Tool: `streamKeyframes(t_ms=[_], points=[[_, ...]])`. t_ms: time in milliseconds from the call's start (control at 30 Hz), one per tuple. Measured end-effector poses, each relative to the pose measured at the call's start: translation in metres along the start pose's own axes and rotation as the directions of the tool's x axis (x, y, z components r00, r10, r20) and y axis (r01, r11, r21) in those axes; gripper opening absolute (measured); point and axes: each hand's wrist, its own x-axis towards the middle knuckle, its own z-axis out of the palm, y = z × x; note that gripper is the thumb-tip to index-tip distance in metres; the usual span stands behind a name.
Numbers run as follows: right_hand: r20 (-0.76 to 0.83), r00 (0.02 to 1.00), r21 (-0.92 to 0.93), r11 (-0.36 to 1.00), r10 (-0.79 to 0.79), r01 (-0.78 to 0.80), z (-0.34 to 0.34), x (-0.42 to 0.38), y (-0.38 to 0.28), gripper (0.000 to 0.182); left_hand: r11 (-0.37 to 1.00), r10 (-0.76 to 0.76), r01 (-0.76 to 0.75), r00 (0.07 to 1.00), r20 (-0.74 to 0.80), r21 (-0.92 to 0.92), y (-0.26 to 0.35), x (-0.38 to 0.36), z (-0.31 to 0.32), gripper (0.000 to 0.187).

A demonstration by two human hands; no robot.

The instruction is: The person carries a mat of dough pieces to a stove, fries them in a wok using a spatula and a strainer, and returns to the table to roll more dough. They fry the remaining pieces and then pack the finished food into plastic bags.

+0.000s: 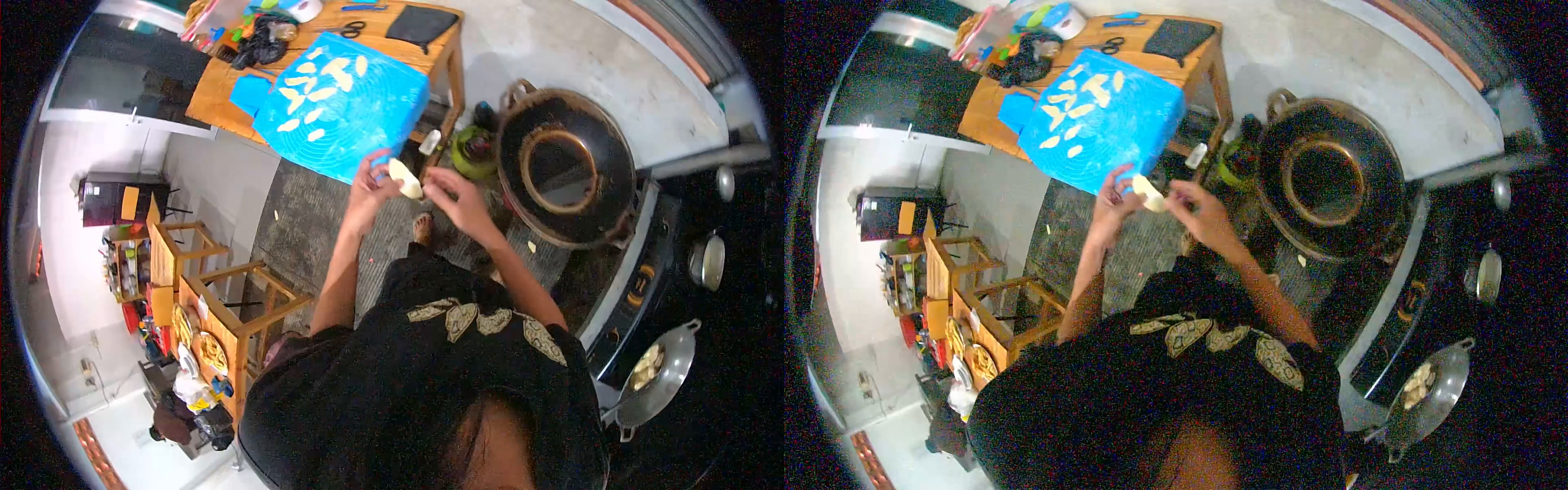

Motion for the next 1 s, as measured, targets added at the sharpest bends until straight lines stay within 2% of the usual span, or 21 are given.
streamKeyframes(t_ms=[33, 133, 167, 233, 267, 300, 400, 433, 533, 667, 767, 867, 900, 967, 1000], points=[[0.049, 0.999, 0.060, 0.998, 0.006, -0.008, 0.020, 0.013, 0.001, 0.036, 0.999, 0.033, -0.032, 0.999, 0.044, -0.013, -0.007, 0.003, -0.012, 0.057], [0.105, 0.980, 0.029, 0.984, 0.170, -0.174, 0.068, 0.051, 0.031, 0.025, 0.994, -0.050, 0.057, 0.996, 0.078, -0.097, -0.025, 0.021, -0.055, 0.048], [0.067, 0.984, -0.039, 0.986, 0.162, -0.160, 0.082, 0.062, 0.043, 0.023, 0.991, -0.093, 0.096, 0.995, 0.039, -0.095, -0.028, 0.029, -0.071, 0.045], [0.088, 0.964, -0.002, 0.967, 0.252, -0.253, 0.099, 0.079, 0.060, 0.023, 0.979, -0.179, 0.174, 0.983, -0.044, -0.103, -0.035, 0.046, -0.101, 0.039], [0.100, 0.950, 0.019, 0.954, 0.295, -0.298, 0.108, 0.088, 0.065, 0.023, 0.978, -0.179, 0.172, 0.983, -0.049, -0.120, -0.039, 0.057, -0.115, 0.038], [0.104, 0.971, -0.024, 0.977, 0.213, -0.212, 0.117, 0.098, 0.075, 0.024, 0.976, -0.179, 0.171, 0.982, -0.054, -0.135, -0.043, 0.066, -0.130, 0.037], [0.077, 0.927, 0.062, 0.926, 0.366, -0.371, 0.136, 0.129, 0.081, 0.024, 0.978, -0.137, 0.120, 0.986, -0.094, -0.173, -0.046, 0.089, -0.168, 0.033], [0.092, 0.950, -0.035, 0.954, 0.300, -0.298, 0.140, 0.144, 0.077, 0.023, 0.979, -0.118, 0.097, 0.987, -0.109, -0.181, -0.045, 0.098, -0.180, 0.032], [0.112, 0.944, -0.330, 0.908, 0.309, -0.258, 0.145, 0.189, 0.076, 0.024, 0.987, -0.007, -0.019, 0.987, -0.158, -0.160, -0.031, 0.117, -0.202, 0.031], [0.205, 0.935, -0.321, 0.923, 0.289, -0.215, 0.145, 0.226, 0.062, 0.024, 0.995, 0.040, -0.053, 0.988, -0.147, -0.085, -0.034, 0.137, -0.221, 0.031], [0.256, 0.911, -0.193, 0.941, 0.323, -0.280, 0.148, 0.228, 0.046, 0.020, 0.991, 0.133, -0.132, 0.982, -0.137, 0.018, -0.029, 0.155, -0.222, 0.030], [0.054, 0.905, 0.044, 0.905, 0.421, -0.423, 0.158, 0.211, 0.044, 0.020, 0.967, 0.235, -0.228, 0.970, -0.056, 0.110, -0.019, 0.174, -0.214, 0.029], [-0.001, 0.907, 0.032, 0.906, 0.422, -0.422, 0.157, 0.203, 0.046, 0.019, 0.959, 0.165, -0.153, 0.986, -0.032, 0.239, -0.010, 0.174, -0.211, 0.033], [-0.105, 0.901, 0.014, 0.906, 0.421, -0.422, 0.154, 0.183, 0.065, 0.017, 0.814, 0.435, -0.341, 0.895, -0.104, 0.470, -0.018, 0.180, -0.209, 0.027], [-0.148, 0.940, -0.226, 0.915, 0.308, -0.335, 0.149, 0.175, 0.073, 0.017, 0.711, 0.554, -0.396, 0.825, -0.115, 0.582, -0.025, 0.180, -0.210, 0.024]])
